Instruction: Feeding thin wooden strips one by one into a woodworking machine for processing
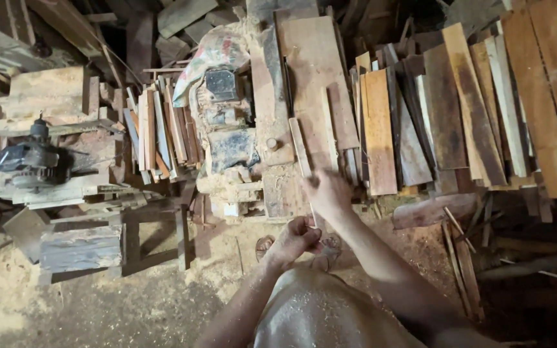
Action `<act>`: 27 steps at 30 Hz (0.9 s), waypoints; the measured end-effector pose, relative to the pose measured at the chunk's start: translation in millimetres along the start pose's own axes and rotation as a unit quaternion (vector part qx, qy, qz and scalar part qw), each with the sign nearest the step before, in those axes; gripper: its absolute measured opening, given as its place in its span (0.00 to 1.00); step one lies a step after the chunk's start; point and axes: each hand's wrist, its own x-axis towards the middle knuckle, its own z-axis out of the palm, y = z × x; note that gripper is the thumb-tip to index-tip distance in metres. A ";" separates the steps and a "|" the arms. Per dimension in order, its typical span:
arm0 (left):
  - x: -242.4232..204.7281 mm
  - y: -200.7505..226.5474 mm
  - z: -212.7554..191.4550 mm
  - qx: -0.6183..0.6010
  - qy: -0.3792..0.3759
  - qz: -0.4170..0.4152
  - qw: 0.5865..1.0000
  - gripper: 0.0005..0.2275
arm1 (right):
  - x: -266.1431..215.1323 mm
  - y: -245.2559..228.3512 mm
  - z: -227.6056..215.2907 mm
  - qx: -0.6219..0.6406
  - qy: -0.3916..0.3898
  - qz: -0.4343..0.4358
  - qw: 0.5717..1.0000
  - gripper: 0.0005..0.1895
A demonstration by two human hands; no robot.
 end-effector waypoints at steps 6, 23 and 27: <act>-10.5 -0.1 -8.0 0.324 0.095 0.066 0.939 0.22 | 72.1 16.7 74.9 0.065 0.098 -0.086 0.989 0.14; 16.5 27.7 27.3 0.710 0.174 0.066 0.680 0.37 | 134.7 11.6 86.3 -0.013 0.061 -0.084 0.995 0.14; 27.2 53.9 21.2 0.708 0.115 0.033 0.696 0.37 | 132.1 -11.4 64.4 0.019 0.067 -0.085 0.994 0.12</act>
